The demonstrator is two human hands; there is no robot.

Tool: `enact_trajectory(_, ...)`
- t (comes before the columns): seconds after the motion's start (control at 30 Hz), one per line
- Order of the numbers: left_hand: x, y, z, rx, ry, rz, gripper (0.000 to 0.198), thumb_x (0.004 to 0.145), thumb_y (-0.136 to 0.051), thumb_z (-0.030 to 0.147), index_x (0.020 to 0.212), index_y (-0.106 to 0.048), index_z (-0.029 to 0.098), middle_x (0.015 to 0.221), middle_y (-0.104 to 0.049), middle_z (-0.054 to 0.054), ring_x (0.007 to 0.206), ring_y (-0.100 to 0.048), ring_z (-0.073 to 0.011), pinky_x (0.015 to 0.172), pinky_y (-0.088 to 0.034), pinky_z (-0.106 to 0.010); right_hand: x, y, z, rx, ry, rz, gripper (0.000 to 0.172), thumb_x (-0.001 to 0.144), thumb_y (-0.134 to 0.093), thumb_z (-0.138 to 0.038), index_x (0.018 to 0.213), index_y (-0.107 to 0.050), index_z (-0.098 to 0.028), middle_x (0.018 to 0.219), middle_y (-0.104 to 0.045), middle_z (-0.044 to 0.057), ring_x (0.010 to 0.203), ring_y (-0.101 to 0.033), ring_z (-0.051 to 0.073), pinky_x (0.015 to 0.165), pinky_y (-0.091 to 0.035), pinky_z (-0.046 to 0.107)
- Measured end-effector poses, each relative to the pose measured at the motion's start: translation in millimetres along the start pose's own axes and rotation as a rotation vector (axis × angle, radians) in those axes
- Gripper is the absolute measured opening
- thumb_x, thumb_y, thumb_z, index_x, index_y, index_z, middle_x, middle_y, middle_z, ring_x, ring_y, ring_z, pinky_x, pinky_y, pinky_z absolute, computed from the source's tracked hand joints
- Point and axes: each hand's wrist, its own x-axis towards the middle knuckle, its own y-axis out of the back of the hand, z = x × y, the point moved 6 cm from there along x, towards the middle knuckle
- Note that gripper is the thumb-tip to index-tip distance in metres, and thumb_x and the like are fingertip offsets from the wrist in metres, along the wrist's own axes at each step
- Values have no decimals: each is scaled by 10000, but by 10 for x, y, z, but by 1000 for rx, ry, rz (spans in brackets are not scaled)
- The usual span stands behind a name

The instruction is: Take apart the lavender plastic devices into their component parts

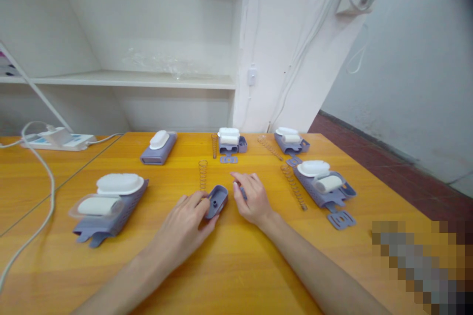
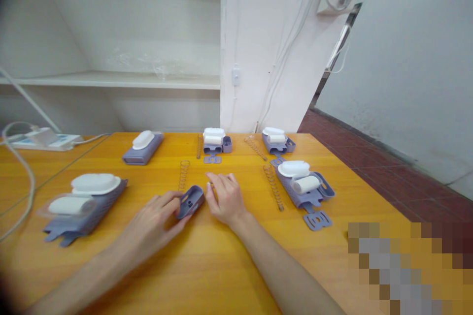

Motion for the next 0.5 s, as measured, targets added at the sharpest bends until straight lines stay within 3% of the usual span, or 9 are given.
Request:
enact_trajectory(0.27, -320, 455, -344, 18, 53, 231, 199, 871, -515, 377, 763, -519, 210, 1095, -610, -52, 907, -603, -195, 800, -475, -331, 3, -15, 20, -8, -17, 8, 263, 902, -429, -176, 1144, -518, -128, 878, -635, 71, 765, -566, 169, 723, -387, 336)
enact_trajectory(0.4, -374, 833, -542, 60, 145, 359, 274, 839, -548, 457, 725, -494, 214, 1094, -609, -36, 946, -593, -199, 816, -451, -310, -7, -18, 29, -9, -24, 8, 265, 901, -427, -178, 1146, -518, -131, 897, -638, 75, 778, -568, 172, 732, -388, 337)
enact_trajectory(0.5, -480, 1140, -809, 99, 287, 472, 284, 816, -564, 495, 768, -513, 220, 1077, -615, -8, 924, -596, -191, 775, -439, -279, -7, -21, 30, -7, -28, 5, 265, 900, -426, -178, 1144, -520, -131, 895, -639, 74, 777, -571, 171, 732, -389, 336)
